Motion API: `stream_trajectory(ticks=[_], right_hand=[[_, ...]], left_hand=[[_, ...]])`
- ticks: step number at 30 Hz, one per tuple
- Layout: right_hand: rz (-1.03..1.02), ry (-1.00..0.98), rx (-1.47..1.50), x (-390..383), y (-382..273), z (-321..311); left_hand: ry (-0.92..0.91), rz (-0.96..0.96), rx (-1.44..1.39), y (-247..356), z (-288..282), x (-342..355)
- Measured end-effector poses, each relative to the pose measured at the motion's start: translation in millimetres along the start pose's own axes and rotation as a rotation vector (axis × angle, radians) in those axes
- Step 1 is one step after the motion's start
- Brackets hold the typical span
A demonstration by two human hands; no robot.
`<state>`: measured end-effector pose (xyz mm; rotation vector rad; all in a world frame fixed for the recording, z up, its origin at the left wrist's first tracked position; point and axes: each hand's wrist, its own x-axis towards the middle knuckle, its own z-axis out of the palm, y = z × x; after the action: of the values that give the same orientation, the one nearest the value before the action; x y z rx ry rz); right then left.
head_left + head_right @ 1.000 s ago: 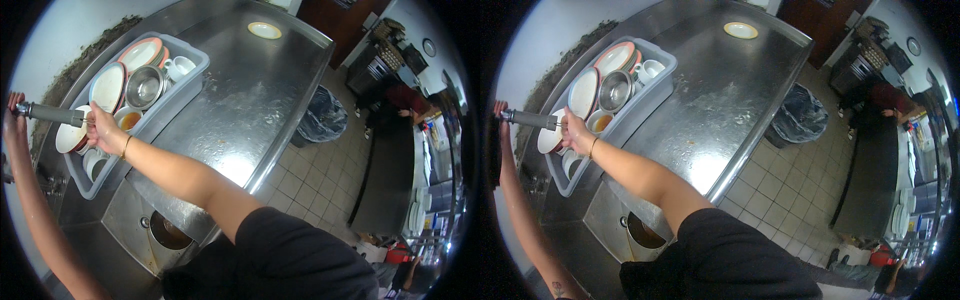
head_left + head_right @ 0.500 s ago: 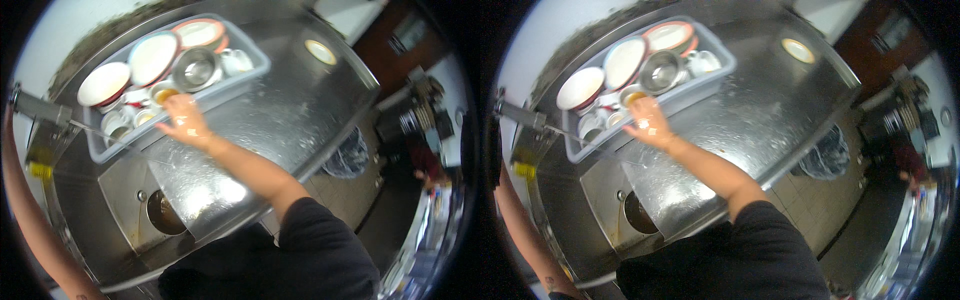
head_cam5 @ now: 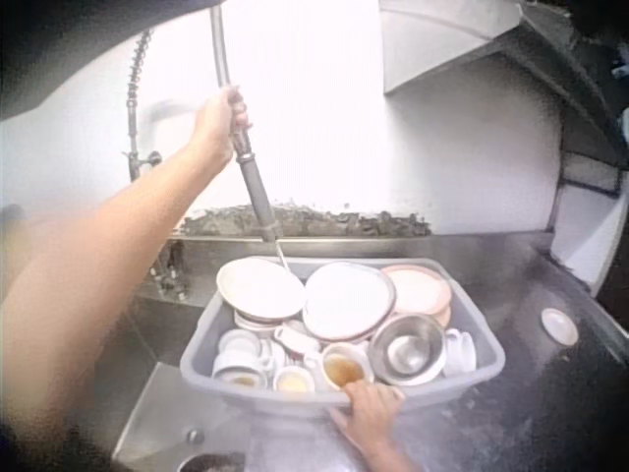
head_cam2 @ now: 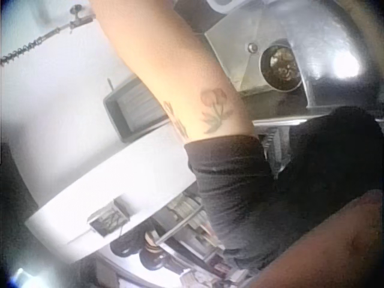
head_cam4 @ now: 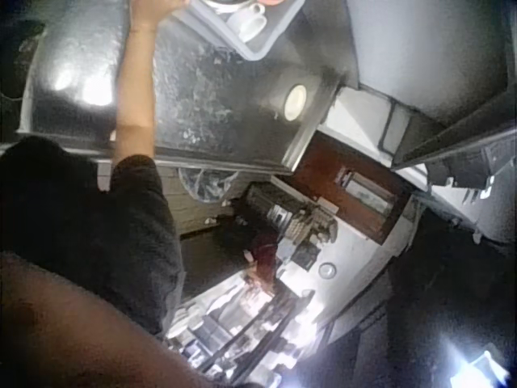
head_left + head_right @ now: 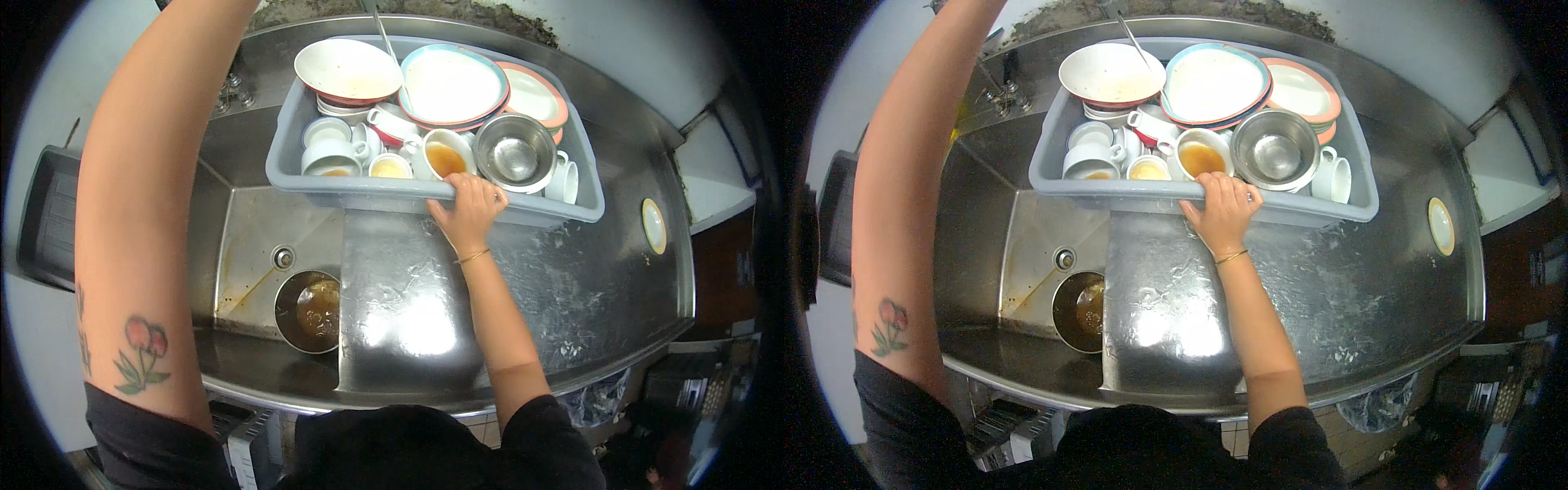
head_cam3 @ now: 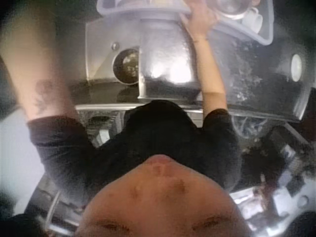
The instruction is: The person clears dishes into a plastic bin, wipes the stainless steel workstation with a squeegee, and then prepares a bowl with water and a sponge to continue cleaning the area.
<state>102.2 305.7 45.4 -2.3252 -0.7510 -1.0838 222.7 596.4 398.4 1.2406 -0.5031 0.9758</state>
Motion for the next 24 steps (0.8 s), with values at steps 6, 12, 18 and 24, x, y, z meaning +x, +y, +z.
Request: stream_trajectory(ticks=[6,12,18,24], right_hand=[[0.088,-0.077,0.168,11,-4,-20],[0.09,-0.053,0.199,8,-3,-22],[0.032,-0.036,0.151,6,6,-13],[0.072,-0.065,0.192,10,14,-15]], left_hand=[[0.08,-0.104,0.436,-9,2,28],[0.034,-0.141,0.476,38,15,32],[-0.054,-0.143,0.574,20,-5,17],[-0.171,-0.293,0.782,-14,-32,-15]])
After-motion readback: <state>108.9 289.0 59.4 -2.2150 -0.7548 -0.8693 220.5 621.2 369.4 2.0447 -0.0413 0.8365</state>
